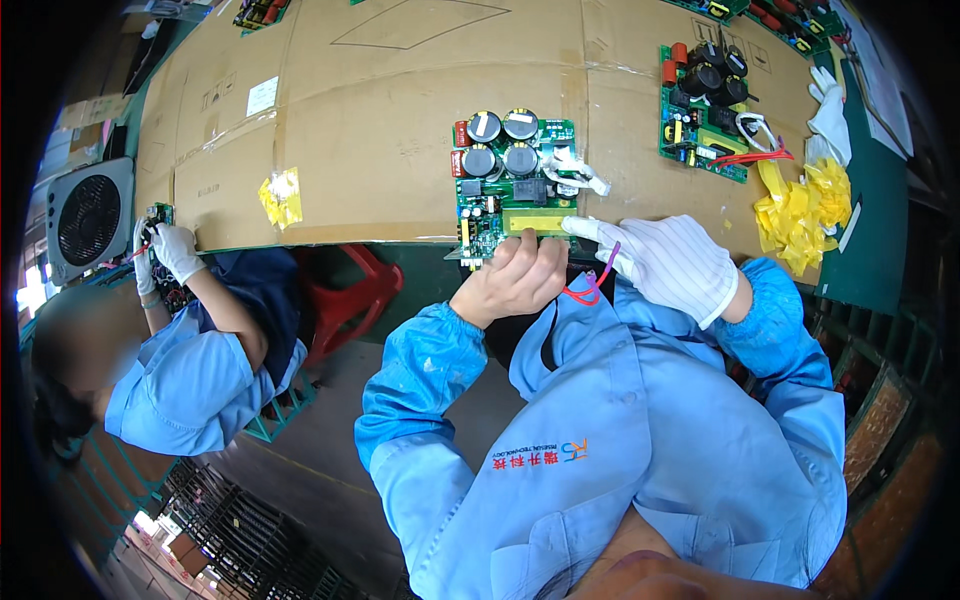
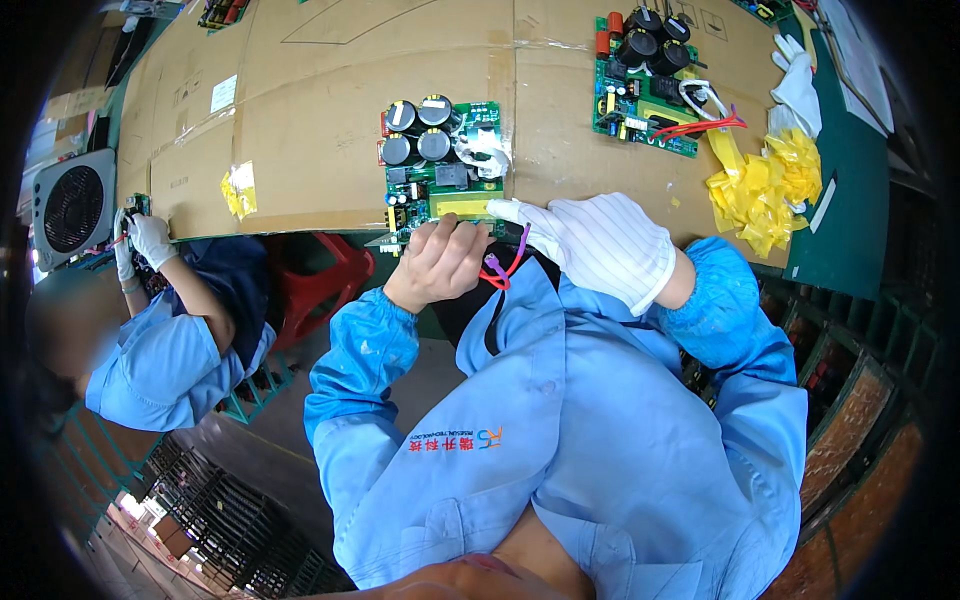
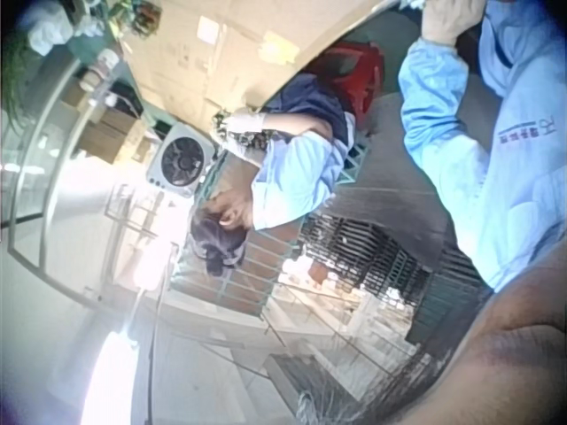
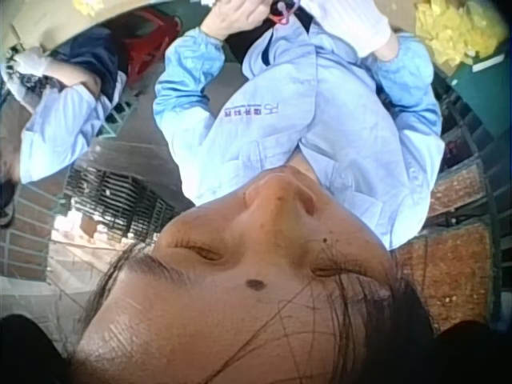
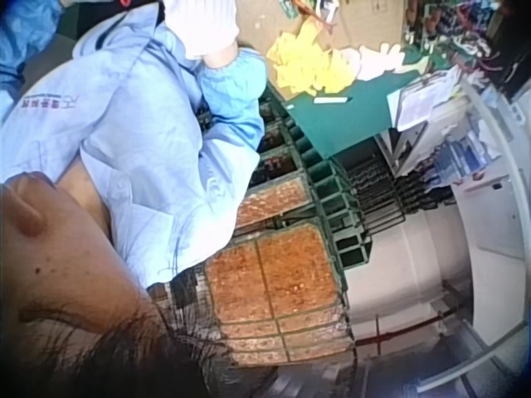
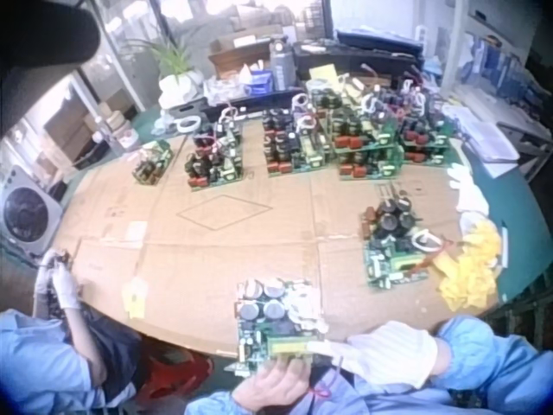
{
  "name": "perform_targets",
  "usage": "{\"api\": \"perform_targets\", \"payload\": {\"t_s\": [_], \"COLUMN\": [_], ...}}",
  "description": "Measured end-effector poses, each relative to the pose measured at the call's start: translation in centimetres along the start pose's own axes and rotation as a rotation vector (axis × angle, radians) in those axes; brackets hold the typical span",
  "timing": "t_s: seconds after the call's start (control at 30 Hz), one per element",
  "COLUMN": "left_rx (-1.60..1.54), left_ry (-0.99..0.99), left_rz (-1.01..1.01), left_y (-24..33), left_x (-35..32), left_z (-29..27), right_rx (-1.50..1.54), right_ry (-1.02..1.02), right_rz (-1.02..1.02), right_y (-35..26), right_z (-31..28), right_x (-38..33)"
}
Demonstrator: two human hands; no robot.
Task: The person assembles electronic circuit boards by hand, sorting capacitors and other electronics components onto the boards, then placing the completed circuit boards into shipping racks. Tweezers are used to precisely position the small components.
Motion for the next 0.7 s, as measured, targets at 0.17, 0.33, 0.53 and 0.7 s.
{"api": "perform_targets", "payload": {"t_s": [0.17,0.33,0.53,0.7], "left_rx": [-0.014,-0.018,-0.004,0.072], "left_ry": [-0.013,-0.010,-0.004,0.018], "left_rz": [-0.008,-0.003,0.004,0.065], "left_y": [-0.1,-0.3,-0.2,0.2], "left_x": [0.0,0.2,0.5,0.0], "left_z": [-0.1,-0.3,-0.1,0.0], "right_rx": [-0.018,-0.148,-0.217,-0.284], "right_ry": [0.051,0.114,0.480,0.316], "right_rz": [-0.040,-0.066,-0.271,-0.209], "right_y": [0.2,-0.1,0.8,-2.4], "right_z": [0.4,1.3,2.3,-1.0], "right_x": [-0.3,-0.3,-1.3,1.0]}}
Point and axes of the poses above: each hand's wrist, its own x-axis towards the middle knuckle, its own z-axis out of the palm, y = z × x, the point moved 5 cm from there along x, towards the middle knuckle, and after that the axes turned 9 degrees about x, right-handed, at the moved point
